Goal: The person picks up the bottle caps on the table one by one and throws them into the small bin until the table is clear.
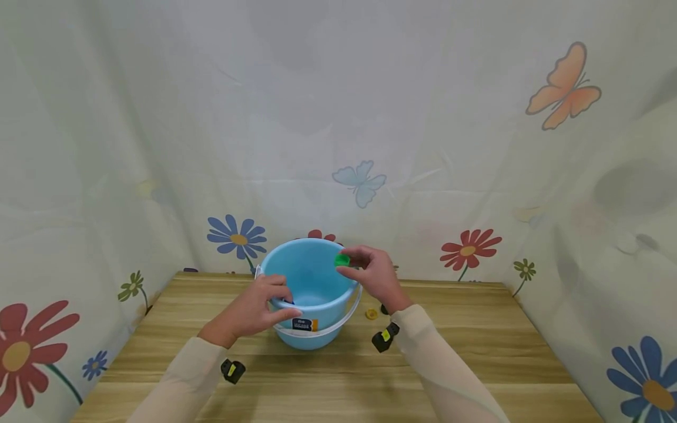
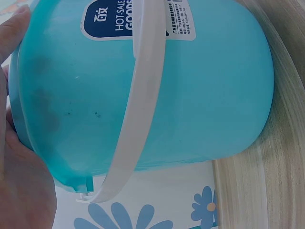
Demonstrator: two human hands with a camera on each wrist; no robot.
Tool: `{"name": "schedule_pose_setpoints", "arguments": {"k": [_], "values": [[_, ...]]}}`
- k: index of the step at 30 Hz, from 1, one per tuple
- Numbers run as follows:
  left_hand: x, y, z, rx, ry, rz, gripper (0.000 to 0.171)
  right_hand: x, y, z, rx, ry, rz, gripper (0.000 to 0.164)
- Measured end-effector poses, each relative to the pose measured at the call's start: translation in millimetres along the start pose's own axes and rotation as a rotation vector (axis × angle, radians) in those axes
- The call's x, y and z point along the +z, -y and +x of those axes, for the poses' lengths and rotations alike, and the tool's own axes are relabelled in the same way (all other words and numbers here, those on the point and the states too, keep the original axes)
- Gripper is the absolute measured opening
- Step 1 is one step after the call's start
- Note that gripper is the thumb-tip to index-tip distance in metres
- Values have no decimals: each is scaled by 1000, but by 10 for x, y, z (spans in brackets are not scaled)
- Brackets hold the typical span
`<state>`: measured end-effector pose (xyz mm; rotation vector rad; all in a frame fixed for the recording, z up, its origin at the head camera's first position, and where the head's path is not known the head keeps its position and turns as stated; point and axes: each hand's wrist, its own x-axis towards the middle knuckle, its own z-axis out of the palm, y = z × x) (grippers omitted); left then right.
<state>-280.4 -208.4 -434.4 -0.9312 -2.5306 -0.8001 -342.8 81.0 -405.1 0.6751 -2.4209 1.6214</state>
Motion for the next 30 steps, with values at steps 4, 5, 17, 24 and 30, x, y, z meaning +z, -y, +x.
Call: {"name": "schedule_pose_setpoints", "arguments": {"k": [4, 5, 17, 24, 30], "values": [[1, 1, 3, 0, 2, 6, 20, 19, 102, -15, 3, 12, 0, 36], [2, 2, 4, 0, 3, 9, 20, 24, 102, -12, 4, 13, 1, 36], [2, 11, 5, 6, 6, 16, 19, 48, -48, 39, -27, 15, 44, 39], [-6, 13, 9, 23, 0, 21, 19, 64, -26, 38, -30, 9, 37, 38], [-10, 13, 17, 23, 2, 11, 20, 76, -32, 39, -8, 3, 39, 38]]}}
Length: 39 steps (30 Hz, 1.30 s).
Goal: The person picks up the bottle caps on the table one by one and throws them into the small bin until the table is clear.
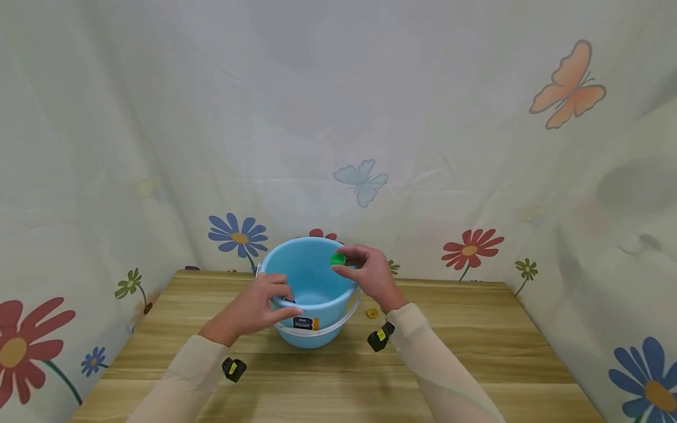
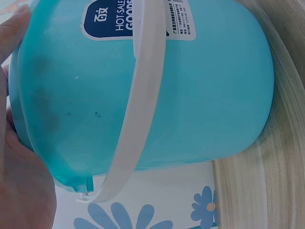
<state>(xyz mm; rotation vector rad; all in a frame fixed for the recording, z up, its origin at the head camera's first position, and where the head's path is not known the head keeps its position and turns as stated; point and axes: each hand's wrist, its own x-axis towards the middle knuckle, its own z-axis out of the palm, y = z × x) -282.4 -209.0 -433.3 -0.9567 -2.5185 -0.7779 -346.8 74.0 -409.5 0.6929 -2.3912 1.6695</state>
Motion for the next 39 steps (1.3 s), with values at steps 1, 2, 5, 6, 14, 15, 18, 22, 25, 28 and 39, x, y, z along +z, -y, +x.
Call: {"name": "schedule_pose_setpoints", "arguments": {"k": [1, 2, 5, 6, 14, 15, 18, 22, 25, 28, 39], "values": [[0, 1, -1, -5, 3, -2, 20, 3, -2, 0, 2, -2, 0, 38], [1, 2, -1, -8, 5, 0, 20, 5, -4, 1, 2, -3, -1, 38], [8, 6, -5, -6, 3, 2, 20, 12, -8, 3, -7, -8, 0, 38], [10, 8, -5, -2, 2, 1, 19, 15, -8, 5, -10, -10, -1, 38], [21, 6, -5, 2, 2, -8, 19, 38, -8, 17, -34, -12, 1, 37], [23, 8, -6, 1, 3, -7, 19, 40, -4, 17, -36, -11, 3, 37], [25, 13, -7, 4, 1, -4, 18, 43, 11, 13, -36, -13, 4, 37], [24, 19, -11, 15, -4, 1, 18, 52, 9, 13, -41, -19, 3, 37], [27, 25, -14, 19, -7, 3, 18, 57, 1, 16, -48, -19, 5, 37], [30, 25, -13, 19, -11, 4, 18, 58, 4, 20, -59, -22, 13, 37], [22, 11, -14, -9, -3, -1, 19, 7, -25, -8, -55, -46, 39, 37]]}}
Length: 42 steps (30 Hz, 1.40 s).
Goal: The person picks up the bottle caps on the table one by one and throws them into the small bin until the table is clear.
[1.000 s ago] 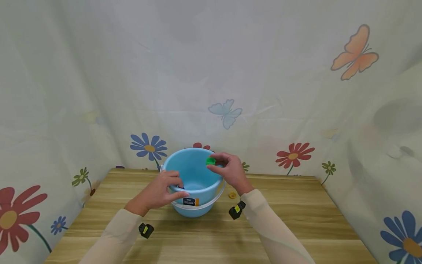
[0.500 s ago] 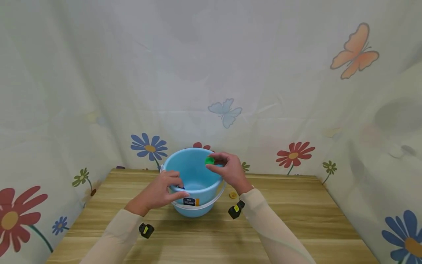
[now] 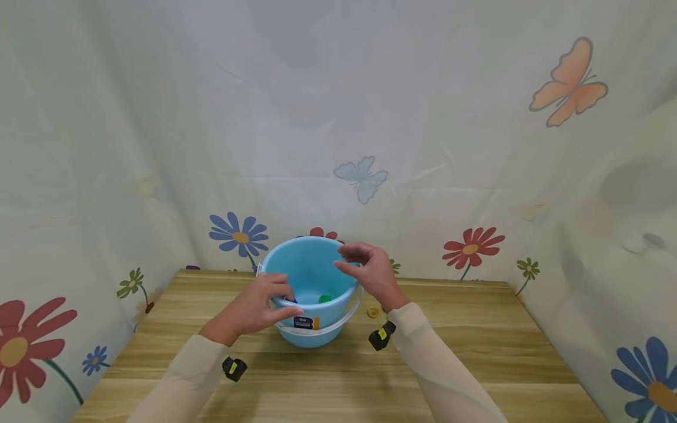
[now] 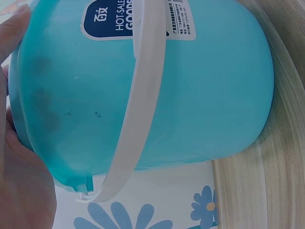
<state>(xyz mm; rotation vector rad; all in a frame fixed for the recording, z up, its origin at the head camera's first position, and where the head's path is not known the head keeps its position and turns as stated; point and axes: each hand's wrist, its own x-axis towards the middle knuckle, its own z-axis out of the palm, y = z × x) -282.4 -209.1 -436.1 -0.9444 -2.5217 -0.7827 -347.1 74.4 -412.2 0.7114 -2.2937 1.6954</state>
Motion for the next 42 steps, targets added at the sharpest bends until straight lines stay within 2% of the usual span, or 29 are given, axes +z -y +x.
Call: {"name": "schedule_pose_setpoints", "arguments": {"k": [15, 26, 42], "values": [[20, 20, 0, -23, 1, -13, 20, -195, -92, -68, -21, -5, -13, 36], [17, 20, 7, -25, 0, -12, 21, -318, -264, -144, 1, -27, -15, 43], [26, 22, 10, -9, -3, -7, 20, -518, -532, -256, 19, -77, 0, 40]]}}
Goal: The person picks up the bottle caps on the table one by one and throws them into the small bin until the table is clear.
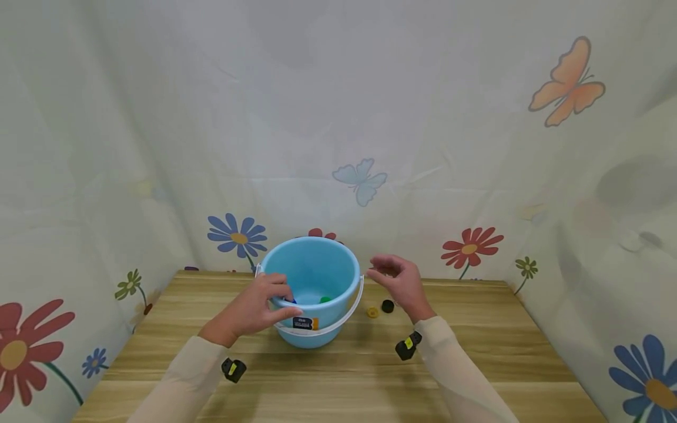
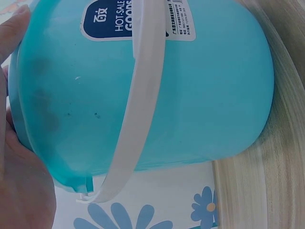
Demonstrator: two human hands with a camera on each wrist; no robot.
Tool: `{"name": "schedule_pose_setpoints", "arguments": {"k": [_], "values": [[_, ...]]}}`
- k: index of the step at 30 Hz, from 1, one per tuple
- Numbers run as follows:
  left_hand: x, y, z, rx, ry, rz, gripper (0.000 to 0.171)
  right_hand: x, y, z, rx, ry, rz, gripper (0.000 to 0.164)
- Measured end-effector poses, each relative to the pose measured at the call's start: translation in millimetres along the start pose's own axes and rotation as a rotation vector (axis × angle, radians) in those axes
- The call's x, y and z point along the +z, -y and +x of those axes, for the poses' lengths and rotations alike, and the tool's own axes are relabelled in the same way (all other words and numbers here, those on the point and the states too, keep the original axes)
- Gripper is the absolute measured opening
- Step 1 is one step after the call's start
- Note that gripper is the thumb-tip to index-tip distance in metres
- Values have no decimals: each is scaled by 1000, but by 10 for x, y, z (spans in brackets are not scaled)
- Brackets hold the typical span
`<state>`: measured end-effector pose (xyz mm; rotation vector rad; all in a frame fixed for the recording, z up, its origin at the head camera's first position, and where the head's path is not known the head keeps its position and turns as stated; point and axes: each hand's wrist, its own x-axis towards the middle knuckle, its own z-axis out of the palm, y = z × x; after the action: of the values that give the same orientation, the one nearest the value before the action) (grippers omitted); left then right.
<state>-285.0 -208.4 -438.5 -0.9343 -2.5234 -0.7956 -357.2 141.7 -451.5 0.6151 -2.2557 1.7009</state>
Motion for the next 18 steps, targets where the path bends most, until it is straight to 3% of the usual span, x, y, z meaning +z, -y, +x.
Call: {"name": "schedule_pose_setpoints", "arguments": {"k": [18], "values": [[-15, -39, -14, -19, -1, 8, 21, -237, -357, -41, 77, -78, 51, 48]]}}
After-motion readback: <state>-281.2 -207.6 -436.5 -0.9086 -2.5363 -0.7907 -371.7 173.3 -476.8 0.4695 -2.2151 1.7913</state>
